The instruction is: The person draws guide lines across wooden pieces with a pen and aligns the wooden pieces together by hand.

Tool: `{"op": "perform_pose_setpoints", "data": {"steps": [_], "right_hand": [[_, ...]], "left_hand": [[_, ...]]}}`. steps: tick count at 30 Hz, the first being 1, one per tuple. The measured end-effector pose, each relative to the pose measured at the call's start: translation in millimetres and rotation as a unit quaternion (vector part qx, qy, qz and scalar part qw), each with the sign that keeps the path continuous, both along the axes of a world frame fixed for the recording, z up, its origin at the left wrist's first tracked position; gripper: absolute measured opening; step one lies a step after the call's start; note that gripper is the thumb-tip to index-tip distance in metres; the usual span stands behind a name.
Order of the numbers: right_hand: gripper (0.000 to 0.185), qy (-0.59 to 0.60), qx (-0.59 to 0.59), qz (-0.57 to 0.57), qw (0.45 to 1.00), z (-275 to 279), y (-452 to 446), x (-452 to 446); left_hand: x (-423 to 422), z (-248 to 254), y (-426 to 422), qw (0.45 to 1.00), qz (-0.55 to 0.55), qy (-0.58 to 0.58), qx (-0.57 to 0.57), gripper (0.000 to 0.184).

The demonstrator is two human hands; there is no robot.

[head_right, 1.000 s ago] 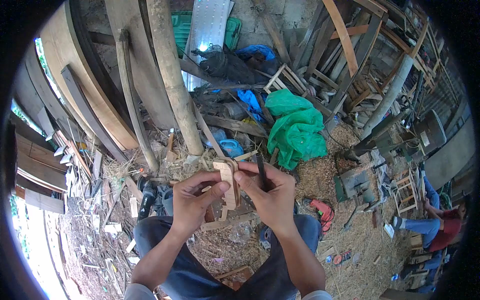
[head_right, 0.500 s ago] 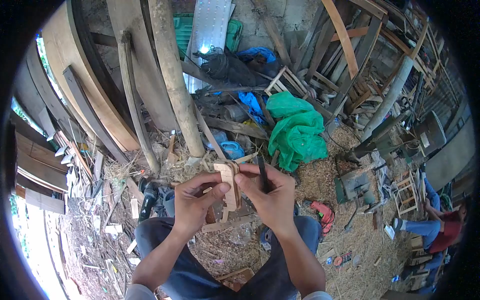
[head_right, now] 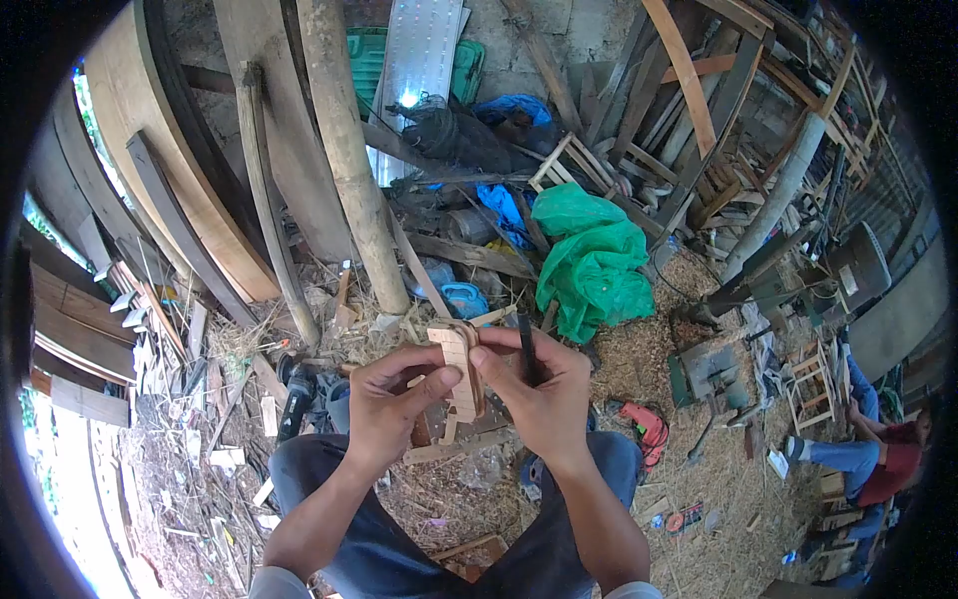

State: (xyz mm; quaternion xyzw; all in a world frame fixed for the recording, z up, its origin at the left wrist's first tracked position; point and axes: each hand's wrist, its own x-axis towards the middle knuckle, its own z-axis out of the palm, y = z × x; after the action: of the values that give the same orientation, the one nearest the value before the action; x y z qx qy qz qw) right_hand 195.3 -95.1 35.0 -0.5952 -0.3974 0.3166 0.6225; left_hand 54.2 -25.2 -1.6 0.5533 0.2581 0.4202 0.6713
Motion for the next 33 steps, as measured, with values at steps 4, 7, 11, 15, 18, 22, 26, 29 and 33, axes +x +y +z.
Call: {"op": "perform_pose_setpoints", "data": {"steps": [4,7,11,15,18,22,26,29,33], "right_hand": [[0.021,0.0,-0.002,-0.005,1.0,-0.3,-0.3,0.1],[0.021,0.004,-0.003,-0.004,1.0,-1.0,-0.8,0.2],[0.02,-0.013,-0.002,0.006,1.0,-1.9,1.8,0.3],[0.021,0.008,0.006,0.02,1.0,-1.4,5.1,-1.2],[0.022,0.052,-0.003,0.019,0.998,-2.1,2.9,-6.4],[0.031,-0.052,0.001,0.065,0.997,-20.0,0.1,-11.3],[0.037,-0.135,-0.016,0.061,0.989,-10.6,-1.1,-18.6],[0.037,-0.119,0.004,0.043,0.992,-14.9,1.8,-19.7],[0.036,-0.11,0.006,0.048,0.993,-18.9,1.6,-16.9]], "left_hand": [[0.0,-0.8,-0.2,1.0,-0.005,0.004,-0.021,0.022],[-0.1,1.2,-0.7,1.0,-0.01,-0.007,-0.008,0.024],[1.3,2.5,-2.0,0.998,-0.018,-0.026,-0.053,0.024],[0.6,-1.4,3.2,0.991,-0.029,-0.066,-0.109,0.02],[-2.5,-1.2,12.9,0.965,-0.025,-0.126,-0.227,0.017],[-3.6,-0.1,20.2,0.93,0.012,-0.169,-0.326,0.02],[-3.5,-4.0,21.4,0.926,0.028,-0.169,-0.335,0.021],[-4.9,-3.9,20.9,0.926,0.021,-0.177,-0.334,0.02],[-5.9,-1.0,18.0,0.923,0.019,-0.187,-0.334,0.02]]}}
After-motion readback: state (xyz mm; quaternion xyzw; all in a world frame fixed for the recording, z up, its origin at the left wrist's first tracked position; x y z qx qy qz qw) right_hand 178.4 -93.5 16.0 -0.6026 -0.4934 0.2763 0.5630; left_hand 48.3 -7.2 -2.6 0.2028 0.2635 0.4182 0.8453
